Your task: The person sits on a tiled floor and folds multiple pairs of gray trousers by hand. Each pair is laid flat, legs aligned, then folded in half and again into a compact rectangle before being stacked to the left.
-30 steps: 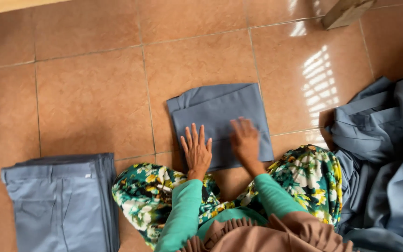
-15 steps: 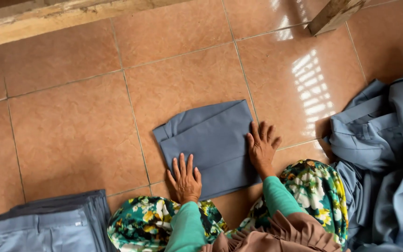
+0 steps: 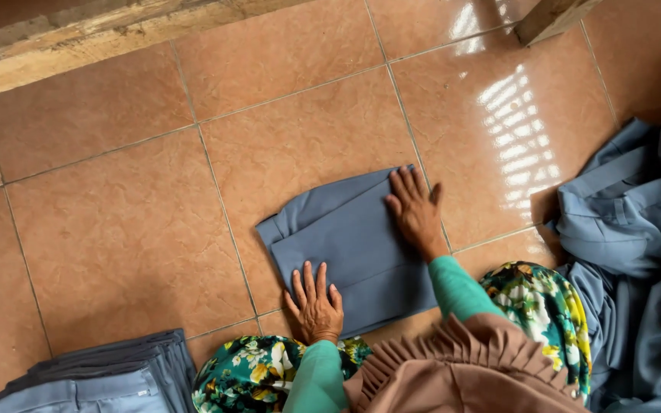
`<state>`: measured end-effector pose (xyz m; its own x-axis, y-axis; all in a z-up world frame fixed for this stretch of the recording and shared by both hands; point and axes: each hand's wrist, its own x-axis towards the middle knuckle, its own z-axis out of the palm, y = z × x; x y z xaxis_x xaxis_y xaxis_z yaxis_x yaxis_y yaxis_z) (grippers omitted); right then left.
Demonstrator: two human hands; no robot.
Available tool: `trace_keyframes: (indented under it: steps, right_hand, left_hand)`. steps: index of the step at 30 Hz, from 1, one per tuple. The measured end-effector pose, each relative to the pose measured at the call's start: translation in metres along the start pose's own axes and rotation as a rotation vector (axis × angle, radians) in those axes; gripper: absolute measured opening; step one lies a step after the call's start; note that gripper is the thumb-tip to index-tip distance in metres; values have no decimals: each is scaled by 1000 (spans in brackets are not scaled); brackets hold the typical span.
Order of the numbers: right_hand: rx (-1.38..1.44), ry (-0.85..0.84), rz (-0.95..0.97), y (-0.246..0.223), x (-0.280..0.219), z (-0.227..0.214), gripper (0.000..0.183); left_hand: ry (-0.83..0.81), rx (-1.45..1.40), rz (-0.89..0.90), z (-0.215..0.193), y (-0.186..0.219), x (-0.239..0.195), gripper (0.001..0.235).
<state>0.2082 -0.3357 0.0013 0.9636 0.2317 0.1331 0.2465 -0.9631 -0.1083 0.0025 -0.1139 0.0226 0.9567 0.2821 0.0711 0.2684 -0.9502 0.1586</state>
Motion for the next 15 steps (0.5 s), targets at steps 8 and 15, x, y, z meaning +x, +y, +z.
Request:
trace_keyframes:
  steps: [8, 15]
  right_hand:
    - [47, 40, -33, -58, -58, -11, 62]
    - [-10, -84, 13, -11, -176, -10, 61]
  left_hand:
    - [108, 6, 26, 13, -4, -2, 52]
    - [192, 50, 43, 28, -6, -5, 53]
